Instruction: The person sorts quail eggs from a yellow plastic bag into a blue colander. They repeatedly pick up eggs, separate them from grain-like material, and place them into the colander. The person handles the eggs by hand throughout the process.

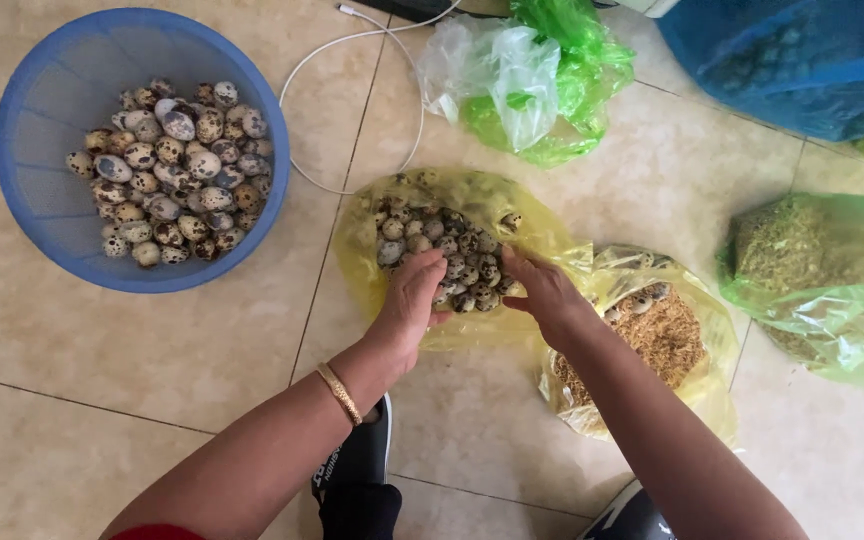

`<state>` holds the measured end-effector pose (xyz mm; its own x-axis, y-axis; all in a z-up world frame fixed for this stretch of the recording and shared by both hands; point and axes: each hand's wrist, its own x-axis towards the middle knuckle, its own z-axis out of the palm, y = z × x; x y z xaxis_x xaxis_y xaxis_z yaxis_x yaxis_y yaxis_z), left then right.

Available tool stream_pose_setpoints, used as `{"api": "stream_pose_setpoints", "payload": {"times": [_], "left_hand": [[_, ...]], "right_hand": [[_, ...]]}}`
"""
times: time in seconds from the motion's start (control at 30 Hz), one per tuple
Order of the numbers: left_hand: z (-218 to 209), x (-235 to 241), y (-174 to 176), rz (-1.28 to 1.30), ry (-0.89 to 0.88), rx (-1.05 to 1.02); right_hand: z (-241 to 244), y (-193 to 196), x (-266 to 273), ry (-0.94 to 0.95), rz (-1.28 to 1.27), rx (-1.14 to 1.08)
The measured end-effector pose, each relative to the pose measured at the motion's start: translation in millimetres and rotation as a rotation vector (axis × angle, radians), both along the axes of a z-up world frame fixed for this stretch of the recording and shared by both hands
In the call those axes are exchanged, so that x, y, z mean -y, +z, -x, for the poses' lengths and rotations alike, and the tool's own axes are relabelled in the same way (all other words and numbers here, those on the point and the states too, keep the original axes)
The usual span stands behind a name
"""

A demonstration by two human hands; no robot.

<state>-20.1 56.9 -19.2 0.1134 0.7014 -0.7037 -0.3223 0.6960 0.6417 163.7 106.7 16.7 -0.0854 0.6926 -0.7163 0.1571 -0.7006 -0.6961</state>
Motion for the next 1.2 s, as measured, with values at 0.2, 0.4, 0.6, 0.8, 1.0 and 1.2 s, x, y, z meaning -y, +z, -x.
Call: {"api": "stream_pose_setpoints", "payload": {"times": [0.2,0.4,0.6,0.8,1.0,1.2], "left_hand": [[-3,10,17,-0.155,-0.005,-0.133],[-39,59,31,-0.239,-0.242,-0.164],[-162,71,0,-1.343,-1.161,-0.485],[-231,38,-102,-1.122,-1.739,-0.87],[-220,31,-61,-0.786,-1.846,-0.772],[-243,36,-31,-0.999,-1.712,-0.783]], "right_hand": [[-13,114,29,0.32,0.018,0.019],[-204,-9,115,0.369,0.084,0.361],[-209,-87,117,0.117,-0.121,0.566],[-276,-125,130,1.022,-0.016,1.468],[-323,-117,128,0.909,0.021,1.319],[-246,-83,115,0.703,-0.078,1.08]]}}
